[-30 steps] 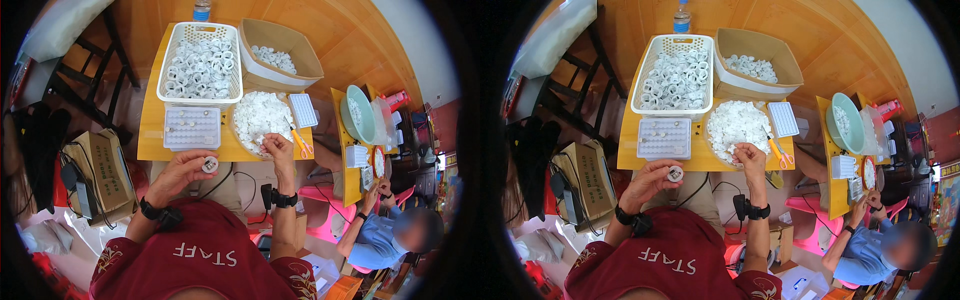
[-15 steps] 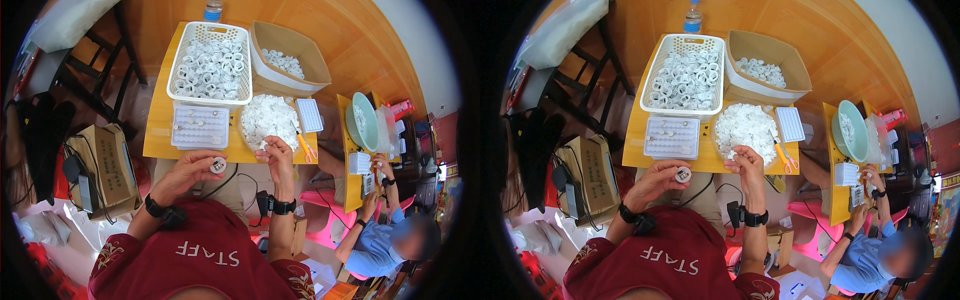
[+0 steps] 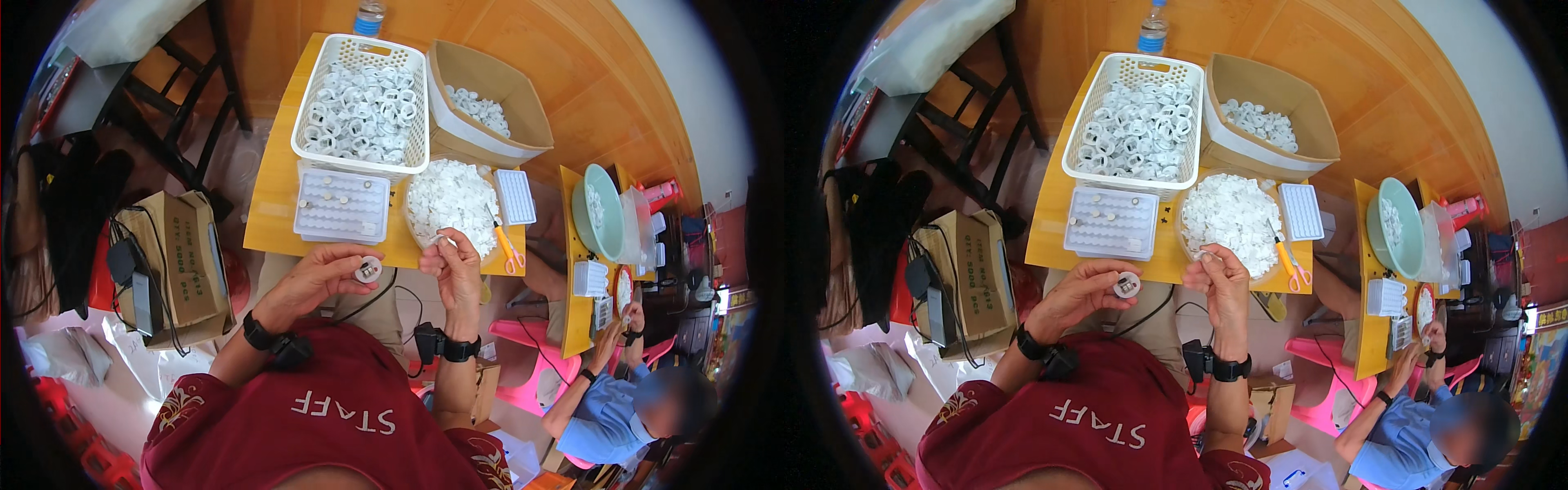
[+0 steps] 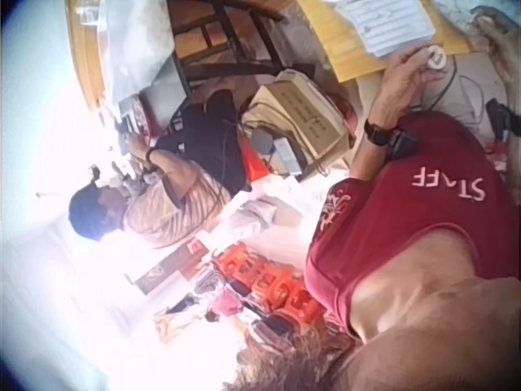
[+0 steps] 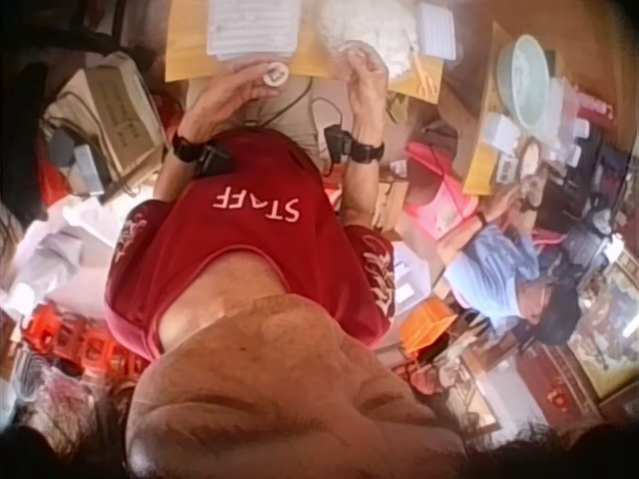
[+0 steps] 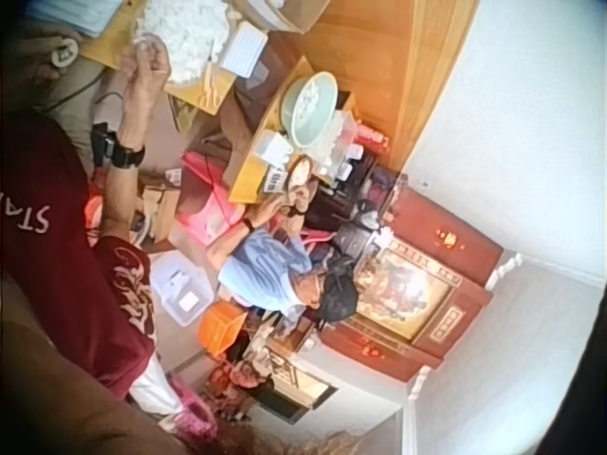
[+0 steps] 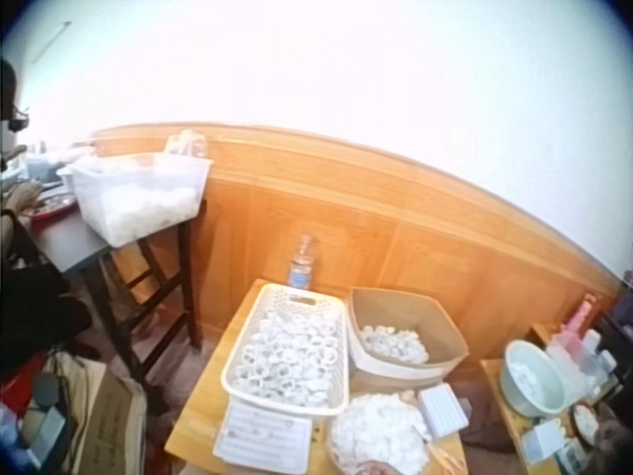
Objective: Assembling small white plastic components by manually pressing them together and organizing them into a tray.
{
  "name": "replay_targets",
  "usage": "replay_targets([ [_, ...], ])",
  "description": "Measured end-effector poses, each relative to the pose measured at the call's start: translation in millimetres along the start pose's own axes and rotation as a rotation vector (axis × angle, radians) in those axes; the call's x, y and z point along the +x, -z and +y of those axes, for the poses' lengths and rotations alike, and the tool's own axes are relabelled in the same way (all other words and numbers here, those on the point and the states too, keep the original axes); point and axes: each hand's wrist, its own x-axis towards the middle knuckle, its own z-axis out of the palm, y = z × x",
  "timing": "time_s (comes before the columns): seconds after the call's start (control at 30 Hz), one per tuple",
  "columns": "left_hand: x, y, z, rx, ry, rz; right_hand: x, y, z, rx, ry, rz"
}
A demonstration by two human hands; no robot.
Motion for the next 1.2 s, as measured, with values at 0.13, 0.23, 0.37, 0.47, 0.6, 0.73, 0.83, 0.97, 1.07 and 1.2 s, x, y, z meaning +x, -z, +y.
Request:
replay_targets([
  [0.13,-1.1,1.2,1.2,0.001,-0.011,-0.002,-0.2,-2.3,8.1,-0.033,0.065,0.042],
  [0.23,1.1,2.8,1.8,-0.001,-0.009,0.0,-5.3,-10.4,2.0,0.028,0.028,0.092],
  [0.37,4.3,1.9,1.5,-0.03,-0.002,-0.044,-11.8,-10.8,5.4,-0.069,0.106,0.084],
  [0.47,4.5,-0.4,2.3,-0.038,-0.009,-0.068,-20.5,-30.9,2.3,-0.105,0.169,0.025],
  [0.6,10.6,-4.6,1.9,-0.026,-0.042,-0.079,-31.7,-47.5,-0.7,-0.246,0.222,0.024],
  [0.73,16.2,-7.1,0.1,-0.043,-0.098,-0.086,-42.7,-74.1,-6.5,-0.319,0.342,0.085],
  [0.83,17.0,-9.7,0.5,-0.031,-0.172,-0.076,-45.9,-76.9,-4.4,-0.594,0.464,0.083],
  [0.97,14.8,-13.1,4.3,-0.016,-0.152,-0.081,-43.6,-83.5,-7.6,-0.775,0.57,0.048],
  [1.07,14.7,-12.2,6.0,0.02,-0.116,-0.082,-41.7,-84.1,-6.3,-0.777,0.549,0.023],
  [1.2,14.4,-8.8,4.2,0.042,-0.104,-0.083,-41.0,-84.2,-4.3,-0.846,0.534,-0.009],
])
